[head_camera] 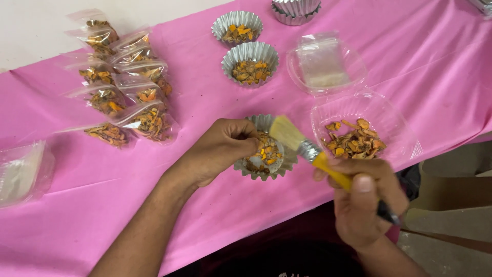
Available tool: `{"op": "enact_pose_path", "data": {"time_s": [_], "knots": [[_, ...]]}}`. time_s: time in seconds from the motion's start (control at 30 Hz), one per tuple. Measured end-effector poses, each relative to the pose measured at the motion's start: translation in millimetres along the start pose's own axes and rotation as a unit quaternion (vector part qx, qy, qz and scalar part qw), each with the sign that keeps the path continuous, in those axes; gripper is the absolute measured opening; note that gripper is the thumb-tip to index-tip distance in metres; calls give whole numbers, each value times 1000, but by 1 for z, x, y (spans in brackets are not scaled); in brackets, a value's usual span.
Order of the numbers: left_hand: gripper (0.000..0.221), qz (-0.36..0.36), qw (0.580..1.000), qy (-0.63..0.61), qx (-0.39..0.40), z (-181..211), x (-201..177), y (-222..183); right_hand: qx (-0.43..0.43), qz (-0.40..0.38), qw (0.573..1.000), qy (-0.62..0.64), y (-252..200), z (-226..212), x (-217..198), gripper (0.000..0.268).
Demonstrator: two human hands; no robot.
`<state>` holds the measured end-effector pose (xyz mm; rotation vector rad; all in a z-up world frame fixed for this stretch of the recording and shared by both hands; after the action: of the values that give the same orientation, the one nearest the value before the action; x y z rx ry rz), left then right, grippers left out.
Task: Sorting and cleaning dried tea leaves or flower petals using a brush and fingers before transferring them to a container.
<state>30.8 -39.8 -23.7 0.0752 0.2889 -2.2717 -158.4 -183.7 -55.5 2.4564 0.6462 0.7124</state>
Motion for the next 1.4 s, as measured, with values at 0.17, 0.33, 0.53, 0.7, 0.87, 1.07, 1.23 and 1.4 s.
{"op": "enact_pose_path", "data": {"time_s": [0.17, 0.33, 0.53, 0.7, 0.87, 1.07, 1.23, 1.4], "knots": [[15, -11, 999, -36, -38, 11, 6, -8, -16, -15, 999, -31, 0, 1, 6, 32], [18, -21, 998, 14, 56, 9, 4, -8, -53, -84, 992, -76, 26, -25, 28, 23], [25, -35, 987, -37, 153, 14, 11, -12, -4, -264, 957, -124, 39, -9, 70, 19], [23, -25, 982, -30, 185, 16, 6, -14, 11, -256, 959, -122, 38, -2, 78, 15], [22, -75, 974, -58, 207, 21, 11, -20, 32, -262, 957, -120, 39, -2, 76, 17], [22, -108, 973, -157, 131, 17, 8, -16, -101, -262, 956, -88, 39, -7, 71, 16], [16, -77, 975, -197, 63, 19, 13, -16, -222, -234, 941, -99, 37, 1, 71, 14], [16, -75, 962, -262, -13, 14, 15, -22, -240, -210, 942, -101, 35, 5, 72, 12]]}}
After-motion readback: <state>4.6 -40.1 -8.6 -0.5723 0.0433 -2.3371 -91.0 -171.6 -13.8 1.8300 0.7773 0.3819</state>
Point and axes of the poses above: each hand's wrist, its own y-axis towards the middle knuckle, its own x-axis out of the palm, z = x × y, the point moved 4 cm from there along y, towards the middle knuckle, and after that the axes turned 12 degrees about z, right-handed, at the moved point
